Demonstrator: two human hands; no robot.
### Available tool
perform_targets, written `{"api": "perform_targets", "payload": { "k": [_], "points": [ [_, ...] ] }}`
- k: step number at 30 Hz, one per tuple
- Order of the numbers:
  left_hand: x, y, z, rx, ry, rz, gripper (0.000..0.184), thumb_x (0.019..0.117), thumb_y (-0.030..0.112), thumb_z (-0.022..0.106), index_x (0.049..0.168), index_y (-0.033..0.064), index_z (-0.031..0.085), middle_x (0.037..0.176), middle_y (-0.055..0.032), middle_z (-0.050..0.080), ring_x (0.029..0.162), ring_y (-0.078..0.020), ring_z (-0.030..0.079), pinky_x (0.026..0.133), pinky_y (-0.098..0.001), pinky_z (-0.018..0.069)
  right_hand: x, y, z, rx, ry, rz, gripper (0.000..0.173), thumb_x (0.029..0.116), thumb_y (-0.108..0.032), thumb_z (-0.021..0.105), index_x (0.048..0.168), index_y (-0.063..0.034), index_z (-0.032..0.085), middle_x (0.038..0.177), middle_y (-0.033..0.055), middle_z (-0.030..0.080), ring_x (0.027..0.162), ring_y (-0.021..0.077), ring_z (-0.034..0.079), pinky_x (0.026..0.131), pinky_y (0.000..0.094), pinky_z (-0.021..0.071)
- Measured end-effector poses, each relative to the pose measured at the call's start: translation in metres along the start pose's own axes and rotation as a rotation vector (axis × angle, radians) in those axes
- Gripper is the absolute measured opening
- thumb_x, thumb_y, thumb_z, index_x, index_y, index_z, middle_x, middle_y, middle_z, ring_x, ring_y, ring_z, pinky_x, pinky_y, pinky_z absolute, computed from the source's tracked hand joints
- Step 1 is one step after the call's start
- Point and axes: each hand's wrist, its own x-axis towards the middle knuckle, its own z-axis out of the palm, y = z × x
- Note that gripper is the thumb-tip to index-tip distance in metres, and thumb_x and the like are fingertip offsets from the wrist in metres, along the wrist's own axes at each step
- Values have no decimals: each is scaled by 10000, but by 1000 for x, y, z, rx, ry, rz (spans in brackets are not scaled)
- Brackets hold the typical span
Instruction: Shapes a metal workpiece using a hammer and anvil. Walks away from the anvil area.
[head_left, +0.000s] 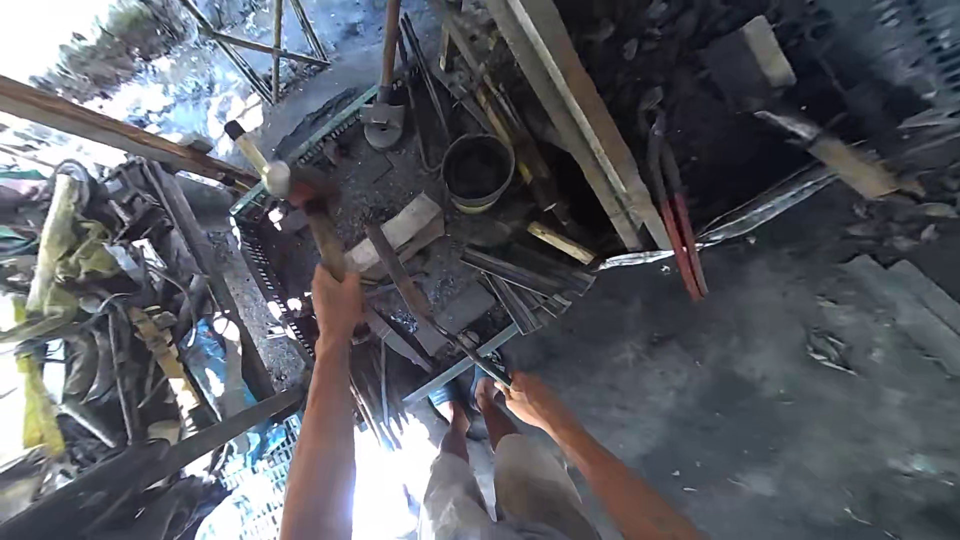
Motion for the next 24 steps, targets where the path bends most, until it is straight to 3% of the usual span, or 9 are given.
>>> {"api": "perform_targets", "payload": {
  "k": [2,4,8,11,14,16,18,21,24],
  "points": [
    [-19,28,-32,-45,91,98,428,1007,327,628,1330,69,522,840,-141,680,604,-275,684,569,-511,617,-6,3,-2,-11,-16,-11,508,1035,-503,478,1193,-48,640,1112,199,700,1069,374,691,889,586,552],
    [-42,50,-54,-148,159,239,379,1005,321,642,1280,82,537,754,-91,670,540,-239,673,507,-462,618,-13,8,0,6,-44,-28,483,1049,-465,490,1175,-25,645,1103,212,694,1072,373,684,906,572,538],
    [-47,65,-48,-210,318,504,326,1008,308,601,1235,85,530,727,-23,634,523,-172,641,472,-396,591,-8,16,7,32,-37,-36,475,1059,-460,489,1189,-29,642,1099,204,696,1061,362,689,914,559,542],
    [-25,12,13,39,373,396,434,1034,304,580,1329,-6,508,844,-143,667,661,-251,667,618,-477,589,-4,18,9,15,-39,-19,487,1052,-491,483,1191,-54,648,1094,185,704,1055,353,695,902,560,549],
    [3,-53,58,270,-1,-6,419,1003,300,583,1316,30,512,940,-218,690,822,-376,711,719,-586,586,-3,22,8,20,-38,-36,484,1057,-481,467,1188,-51,646,1114,187,696,1072,351,687,909,559,543],
    [5,-39,43,277,-55,-108,396,972,296,603,1250,17,563,960,-241,682,838,-407,701,707,-617,570,-4,28,6,32,-38,-43,491,1054,-484,472,1172,-41,647,1096,197,692,1060,360,685,895,568,542],
    [1,-4,2,241,45,-54,393,974,337,594,1195,13,585,915,-225,674,790,-398,685,678,-621,560,-3,28,-1,37,-27,-34,480,1040,-488,491,1145,-49,652,1060,192,696,1031,365,689,865,578,549],
    [-25,31,-51,141,185,58,409,998,378,607,1241,51,582,868,-183,686,678,-337,690,631,-591,587,-11,24,-5,28,-35,-33,459,1045,-468,496,1155,-50,654,1067,193,700,1035,367,691,870,576,548],
    [-44,57,-72,8,317,220,375,991,370,621,1227,85,558,797,-109,669,570,-250,665,536,-503,595,-19,24,-3,35,-50,-39,464,1050,-470,492,1148,-50,664,1061,193,698,1031,367,687,882,581,541]
  ]
}}
